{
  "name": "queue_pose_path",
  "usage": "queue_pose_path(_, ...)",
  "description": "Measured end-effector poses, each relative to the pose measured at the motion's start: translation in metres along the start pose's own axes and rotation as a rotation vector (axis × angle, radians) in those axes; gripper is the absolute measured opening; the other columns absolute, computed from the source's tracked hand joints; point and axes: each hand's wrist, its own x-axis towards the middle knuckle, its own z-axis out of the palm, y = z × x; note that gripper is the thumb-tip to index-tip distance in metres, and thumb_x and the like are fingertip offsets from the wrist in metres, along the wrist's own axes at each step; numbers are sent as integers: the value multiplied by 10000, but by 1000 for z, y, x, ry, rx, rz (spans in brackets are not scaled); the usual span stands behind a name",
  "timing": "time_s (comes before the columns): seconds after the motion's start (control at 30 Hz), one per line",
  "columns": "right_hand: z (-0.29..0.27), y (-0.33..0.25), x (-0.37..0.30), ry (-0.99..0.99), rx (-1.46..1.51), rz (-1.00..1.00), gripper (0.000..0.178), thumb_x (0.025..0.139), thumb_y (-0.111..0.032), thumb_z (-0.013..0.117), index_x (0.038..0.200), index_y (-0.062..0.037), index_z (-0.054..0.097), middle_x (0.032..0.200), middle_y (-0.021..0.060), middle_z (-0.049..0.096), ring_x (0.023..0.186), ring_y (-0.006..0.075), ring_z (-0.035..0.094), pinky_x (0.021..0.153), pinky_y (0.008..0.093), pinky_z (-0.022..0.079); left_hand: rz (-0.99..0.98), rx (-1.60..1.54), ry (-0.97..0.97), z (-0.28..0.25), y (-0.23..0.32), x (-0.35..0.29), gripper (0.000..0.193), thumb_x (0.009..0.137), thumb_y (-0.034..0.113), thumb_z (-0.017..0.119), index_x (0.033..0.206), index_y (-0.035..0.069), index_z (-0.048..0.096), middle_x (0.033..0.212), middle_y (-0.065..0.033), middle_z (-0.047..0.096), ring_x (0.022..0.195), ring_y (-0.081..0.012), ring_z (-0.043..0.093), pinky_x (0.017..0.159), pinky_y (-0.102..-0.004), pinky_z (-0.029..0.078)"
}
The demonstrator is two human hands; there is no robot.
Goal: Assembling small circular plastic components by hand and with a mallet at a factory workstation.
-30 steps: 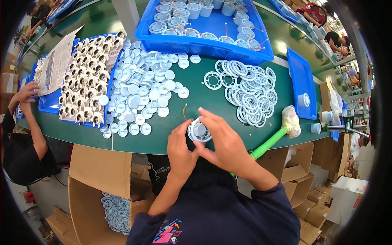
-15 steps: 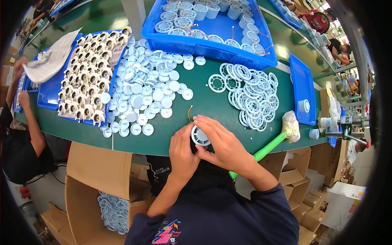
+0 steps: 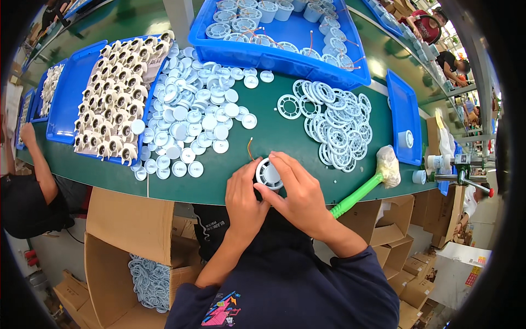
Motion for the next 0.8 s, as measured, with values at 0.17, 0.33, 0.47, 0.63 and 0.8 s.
queue_pose_path(0.17,-2,3,-2,-19,-10,6,566,849,-196,860,1278,86,621,1262,235,675,1065,387,712,877,425,611,-16,-26,-11,1,1,-1,717,810,153,865,1432,-6,545,1278,-185,690,1128,-368,674,929,-459,508)
queue_pose_path(0.33,-26,3,3,17,-100,4,588,819,-199,886,1305,17,636,1268,194,683,1061,392,709,871,432,600,20,-66,14,-3,5,2,792,778,154,907,1460,10,530,1299,-173,687,1133,-355,659,969,-449,511)
queue_pose_path(0.47,-88,52,-41,478,-184,799,522,927,-256,828,1324,15,626,743,19,473,653,159,443,616,356,438,-15,-118,-29,-5,6,1,721,824,191,903,1432,9,561,1314,-191,674,1148,-364,663,984,-442,522)
queue_pose_path(0.63,-93,109,-135,400,-564,882,897,932,-391,802,1603,-20,337,831,128,615,730,234,632,711,415,518,-15,-198,-135,-1,11,9,694,843,153,884,1438,6,558,1313,-201,664,1155,-356,672,978,-432,538)
queue_pose_path(0.8,-116,92,-130,581,401,979,809,974,19,628,1654,-38,193,1025,131,636,743,160,656,660,290,568,1,-229,-210,-8,-4,18,700,838,149,883,1442,7,560,1314,-200,669,1158,-359,673,973,-425,542)
